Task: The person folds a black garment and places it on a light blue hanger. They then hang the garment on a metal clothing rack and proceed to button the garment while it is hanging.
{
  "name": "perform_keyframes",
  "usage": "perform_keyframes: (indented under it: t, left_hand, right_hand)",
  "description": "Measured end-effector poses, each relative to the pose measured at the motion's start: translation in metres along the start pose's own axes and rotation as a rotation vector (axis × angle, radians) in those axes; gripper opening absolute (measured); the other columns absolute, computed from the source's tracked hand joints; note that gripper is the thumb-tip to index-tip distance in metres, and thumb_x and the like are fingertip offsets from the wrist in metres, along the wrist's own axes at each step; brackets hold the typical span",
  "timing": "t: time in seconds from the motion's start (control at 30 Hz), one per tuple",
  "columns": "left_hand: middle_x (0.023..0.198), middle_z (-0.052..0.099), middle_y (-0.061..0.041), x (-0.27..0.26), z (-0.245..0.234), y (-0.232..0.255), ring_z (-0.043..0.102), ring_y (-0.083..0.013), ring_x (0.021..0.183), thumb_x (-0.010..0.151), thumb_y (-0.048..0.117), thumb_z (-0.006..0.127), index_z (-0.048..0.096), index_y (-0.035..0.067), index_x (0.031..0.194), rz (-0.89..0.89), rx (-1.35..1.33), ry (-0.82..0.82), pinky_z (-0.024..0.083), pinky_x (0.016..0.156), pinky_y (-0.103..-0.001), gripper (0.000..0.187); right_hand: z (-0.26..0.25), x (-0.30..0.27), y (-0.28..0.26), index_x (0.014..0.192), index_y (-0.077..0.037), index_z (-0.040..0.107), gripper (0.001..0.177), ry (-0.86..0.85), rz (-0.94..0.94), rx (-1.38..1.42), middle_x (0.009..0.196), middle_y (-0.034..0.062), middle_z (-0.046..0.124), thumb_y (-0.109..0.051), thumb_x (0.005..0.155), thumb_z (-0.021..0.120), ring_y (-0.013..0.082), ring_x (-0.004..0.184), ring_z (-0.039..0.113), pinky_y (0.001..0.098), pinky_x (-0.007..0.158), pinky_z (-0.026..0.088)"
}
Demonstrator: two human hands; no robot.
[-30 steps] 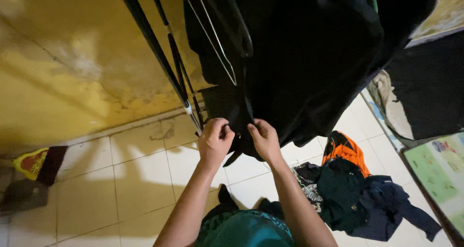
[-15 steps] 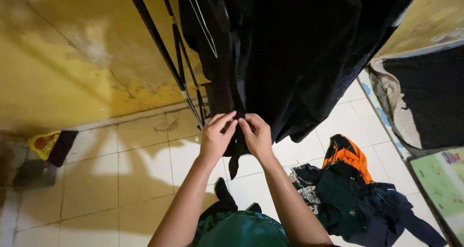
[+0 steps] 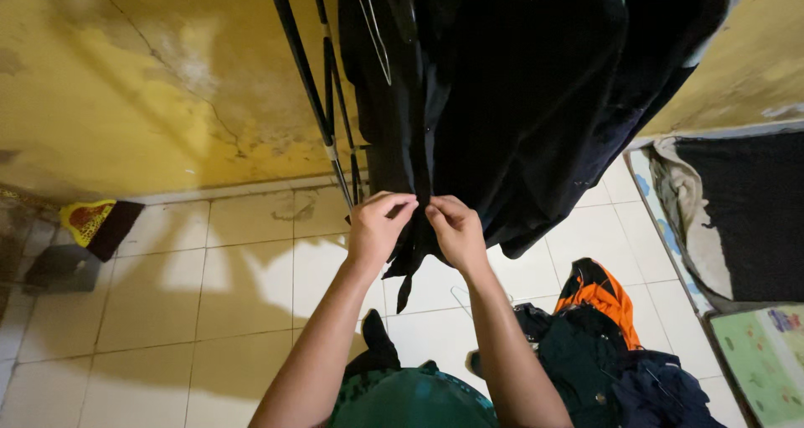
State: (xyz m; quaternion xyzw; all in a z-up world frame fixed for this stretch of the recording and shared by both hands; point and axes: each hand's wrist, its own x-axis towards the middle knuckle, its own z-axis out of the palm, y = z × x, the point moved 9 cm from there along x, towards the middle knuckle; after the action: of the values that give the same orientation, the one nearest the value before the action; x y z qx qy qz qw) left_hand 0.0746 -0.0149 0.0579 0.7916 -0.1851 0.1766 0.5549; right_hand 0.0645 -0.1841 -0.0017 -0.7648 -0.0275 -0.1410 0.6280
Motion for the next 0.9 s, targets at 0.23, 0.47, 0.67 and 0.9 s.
perform_keyframes:
  t: [0.23,0.47,0.67,0.9]
  left_hand:
    - [0.094,0.078,-0.009,0.005,0.006,-0.002,0.077,-0.017,0.079,0.087,0.005,0.078,0.078,0.003,0.101,-0.022,-0.052,-0.023,0.059,0.068,-0.027,0.014]
    - [0.084,0.078,-0.009,0.008,0.015,-0.026,0.071,-0.0126,0.071,0.087,0.009,0.079,0.078,0.0,0.099,-0.216,-0.166,-0.088,0.055,0.063,-0.026,0.015]
    - [0.077,0.077,-0.009,0.015,0.01,-0.036,0.072,-0.0115,0.067,0.086,0.021,0.083,0.074,-0.002,0.089,-0.319,-0.078,-0.059,0.056,0.063,-0.026,0.024]
    - [0.08,0.076,-0.01,0.021,0.005,-0.052,0.072,-0.0139,0.069,0.085,0.019,0.082,0.062,-0.001,0.105,-0.268,-0.094,0.018,0.056,0.063,-0.029,0.035]
  right_hand:
    - [-0.001,0.004,-0.004,0.116,0.004,0.07,0.023,-0.022,0.153,0.052,0.087,0.0062,0.075,-0.009,0.098,0.066,0.0111,0.078,0.071,0.0246,0.074,0.059]
    - [0.006,0.009,-0.01,0.107,0.005,0.069,0.017,0.023,0.128,0.035,0.086,0.0099,0.074,-0.009,0.097,0.071,0.0146,0.078,0.071,0.0267,0.071,0.059]
    - [0.009,0.008,-0.048,0.098,0.001,0.074,0.017,0.133,-0.035,-0.438,0.088,0.0156,0.075,-0.01,0.085,0.078,0.0258,0.074,0.073,0.0339,0.067,0.056]
    - [0.019,0.011,-0.055,0.099,-0.001,0.074,0.018,0.132,0.016,-0.384,0.085,0.0132,0.075,-0.014,0.087,0.078,0.0239,0.071,0.075,0.0323,0.065,0.057]
